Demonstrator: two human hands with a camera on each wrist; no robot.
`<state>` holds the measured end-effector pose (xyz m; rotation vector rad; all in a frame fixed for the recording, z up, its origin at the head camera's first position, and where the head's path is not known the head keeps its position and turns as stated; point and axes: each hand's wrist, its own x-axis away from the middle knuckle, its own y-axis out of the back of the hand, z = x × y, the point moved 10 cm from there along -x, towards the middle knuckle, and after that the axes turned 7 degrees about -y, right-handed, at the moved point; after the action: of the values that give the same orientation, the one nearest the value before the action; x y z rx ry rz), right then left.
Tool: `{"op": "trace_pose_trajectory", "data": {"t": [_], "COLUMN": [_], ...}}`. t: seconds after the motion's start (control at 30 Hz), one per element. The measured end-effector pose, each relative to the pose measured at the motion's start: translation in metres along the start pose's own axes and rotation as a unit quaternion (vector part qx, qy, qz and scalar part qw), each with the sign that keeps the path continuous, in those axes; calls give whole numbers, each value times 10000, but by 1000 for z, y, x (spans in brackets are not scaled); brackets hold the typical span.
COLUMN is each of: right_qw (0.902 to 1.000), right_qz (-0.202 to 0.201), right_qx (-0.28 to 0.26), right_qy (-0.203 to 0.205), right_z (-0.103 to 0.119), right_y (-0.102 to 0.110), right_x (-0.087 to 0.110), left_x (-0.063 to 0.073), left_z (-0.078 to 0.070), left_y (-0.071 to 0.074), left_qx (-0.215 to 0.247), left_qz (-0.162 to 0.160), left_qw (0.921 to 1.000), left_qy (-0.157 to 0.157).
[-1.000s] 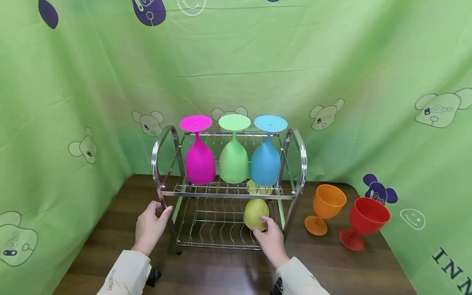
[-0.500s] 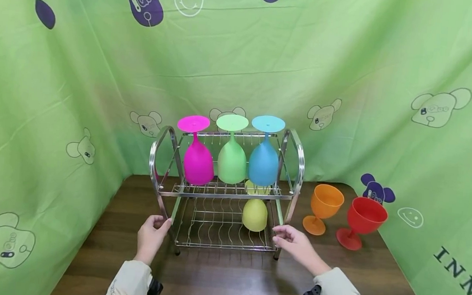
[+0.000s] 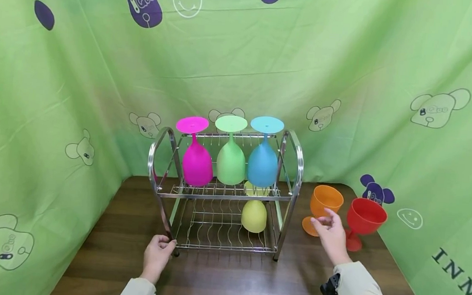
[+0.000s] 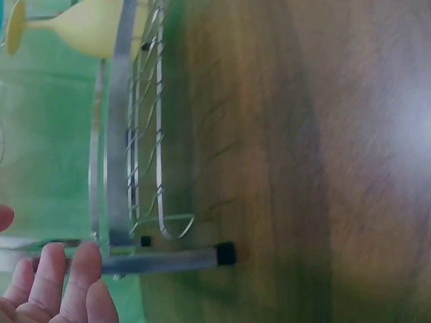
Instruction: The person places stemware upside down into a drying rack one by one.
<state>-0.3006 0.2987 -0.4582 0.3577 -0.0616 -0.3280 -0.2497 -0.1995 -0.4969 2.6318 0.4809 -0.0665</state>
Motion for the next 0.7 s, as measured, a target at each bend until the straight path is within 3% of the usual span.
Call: {"op": "trace_pose_trajectory", "data": {"t": [0.17, 0.27, 0.4, 0.53, 0.7], "right_qw": [9983, 9962, 9950, 9939, 9950], "right_qz": [-402, -692, -588, -261, -369], "right_qx": [11, 117, 105, 117, 342], "right_qy": [-427, -508, -802, -1064, -861], "right_z": [-19, -27, -37, -44, -41], "right_y": [16, 21, 19, 14, 20], "right_x": [-14, -20, -31, -41, -49], "left_x": [9, 16, 23, 30, 41], "left_z": [-4, -11, -22, -36, -58], "left_y": [-23, -43, -64, -77, -92], "left_qx": [16, 312, 799, 1069, 1069], "left_qz": [302, 762, 1453, 1875, 2358], "left_qw": [9992, 9955, 9838, 9724, 9582], "left_qy": [-267, -464, -679, -882, -1215]}}
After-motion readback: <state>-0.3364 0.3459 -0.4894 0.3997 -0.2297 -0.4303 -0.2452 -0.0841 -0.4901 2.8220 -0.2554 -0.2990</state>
